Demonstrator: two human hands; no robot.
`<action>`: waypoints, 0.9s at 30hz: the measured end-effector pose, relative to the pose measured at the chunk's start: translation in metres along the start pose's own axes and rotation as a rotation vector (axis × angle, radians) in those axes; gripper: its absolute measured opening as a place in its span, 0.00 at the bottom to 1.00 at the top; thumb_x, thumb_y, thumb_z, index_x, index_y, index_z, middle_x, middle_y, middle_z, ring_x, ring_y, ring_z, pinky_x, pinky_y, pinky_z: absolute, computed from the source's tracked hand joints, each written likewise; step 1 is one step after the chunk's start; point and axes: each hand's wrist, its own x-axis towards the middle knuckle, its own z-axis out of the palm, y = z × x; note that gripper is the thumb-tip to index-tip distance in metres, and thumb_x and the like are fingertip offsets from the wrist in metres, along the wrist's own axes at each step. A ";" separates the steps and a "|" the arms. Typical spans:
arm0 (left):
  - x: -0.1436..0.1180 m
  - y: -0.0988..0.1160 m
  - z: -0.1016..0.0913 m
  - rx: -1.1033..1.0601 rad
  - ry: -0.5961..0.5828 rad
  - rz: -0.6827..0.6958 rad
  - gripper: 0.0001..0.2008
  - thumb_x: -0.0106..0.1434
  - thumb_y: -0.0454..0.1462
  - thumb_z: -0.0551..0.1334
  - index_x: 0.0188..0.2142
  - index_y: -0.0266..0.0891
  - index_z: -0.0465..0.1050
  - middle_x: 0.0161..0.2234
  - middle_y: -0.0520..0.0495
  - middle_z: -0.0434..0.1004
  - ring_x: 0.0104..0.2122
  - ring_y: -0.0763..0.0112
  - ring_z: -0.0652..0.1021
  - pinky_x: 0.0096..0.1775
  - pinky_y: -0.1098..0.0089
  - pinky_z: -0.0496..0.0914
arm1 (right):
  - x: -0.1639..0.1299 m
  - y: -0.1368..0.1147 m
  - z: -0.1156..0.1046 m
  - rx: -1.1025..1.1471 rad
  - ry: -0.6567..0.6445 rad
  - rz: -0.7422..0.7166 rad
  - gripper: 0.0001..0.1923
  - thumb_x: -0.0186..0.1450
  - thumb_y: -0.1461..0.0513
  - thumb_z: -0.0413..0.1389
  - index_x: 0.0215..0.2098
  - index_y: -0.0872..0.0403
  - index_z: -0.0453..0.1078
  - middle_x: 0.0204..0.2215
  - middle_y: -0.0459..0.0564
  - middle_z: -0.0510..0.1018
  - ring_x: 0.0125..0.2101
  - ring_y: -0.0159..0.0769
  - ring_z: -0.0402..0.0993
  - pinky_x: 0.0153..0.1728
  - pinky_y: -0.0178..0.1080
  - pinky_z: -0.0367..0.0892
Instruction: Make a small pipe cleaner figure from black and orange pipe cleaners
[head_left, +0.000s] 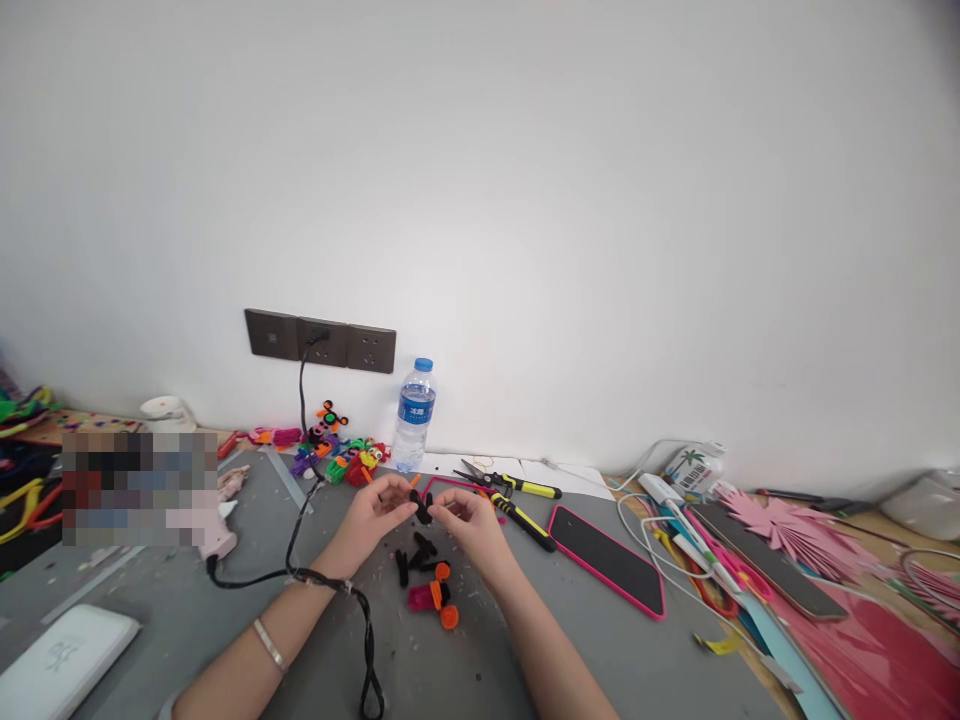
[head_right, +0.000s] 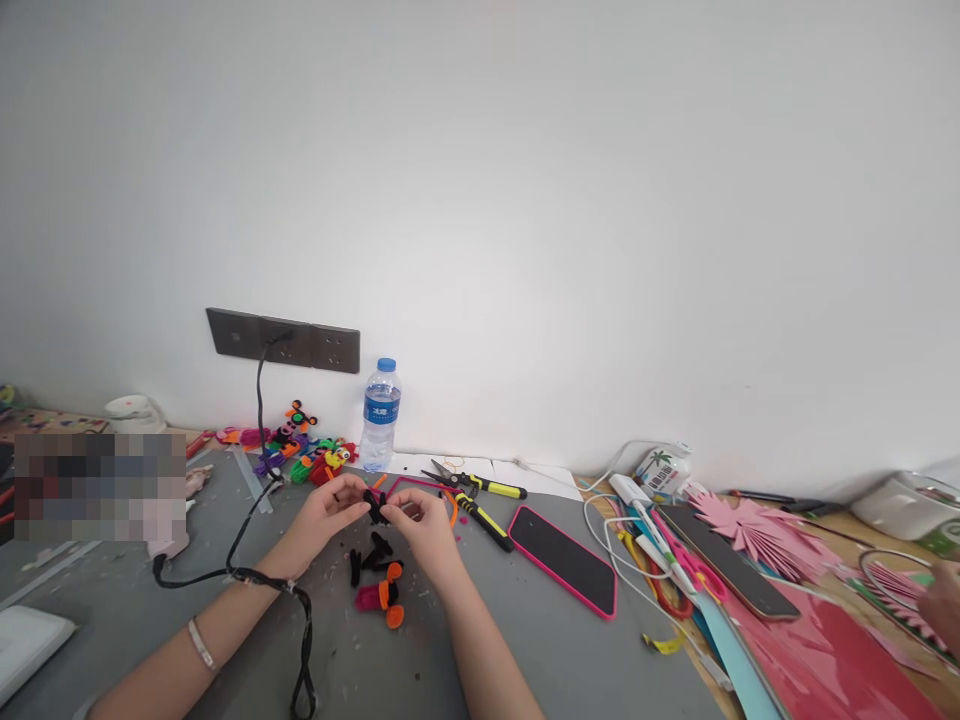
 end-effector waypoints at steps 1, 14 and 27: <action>0.000 0.000 0.000 0.005 -0.005 -0.004 0.14 0.55 0.44 0.67 0.36 0.39 0.71 0.32 0.49 0.72 0.35 0.67 0.75 0.39 0.69 0.70 | 0.000 0.001 0.000 -0.008 0.001 -0.004 0.13 0.52 0.53 0.62 0.24 0.55 0.71 0.17 0.41 0.66 0.19 0.28 0.56 0.21 0.32 0.51; -0.001 0.001 0.000 0.035 0.002 0.001 0.14 0.53 0.45 0.68 0.34 0.38 0.75 0.32 0.47 0.76 0.34 0.65 0.76 0.37 0.68 0.72 | -0.002 -0.004 0.003 -0.048 -0.011 -0.078 0.13 0.56 0.53 0.60 0.24 0.55 0.71 0.17 0.41 0.68 0.20 0.28 0.58 0.22 0.32 0.55; 0.001 -0.004 0.000 0.050 0.009 0.041 0.12 0.53 0.44 0.68 0.33 0.38 0.75 0.31 0.48 0.77 0.33 0.65 0.77 0.38 0.67 0.72 | -0.002 -0.002 0.003 -0.102 0.022 -0.124 0.10 0.56 0.56 0.59 0.25 0.55 0.71 0.19 0.42 0.68 0.21 0.29 0.58 0.23 0.33 0.55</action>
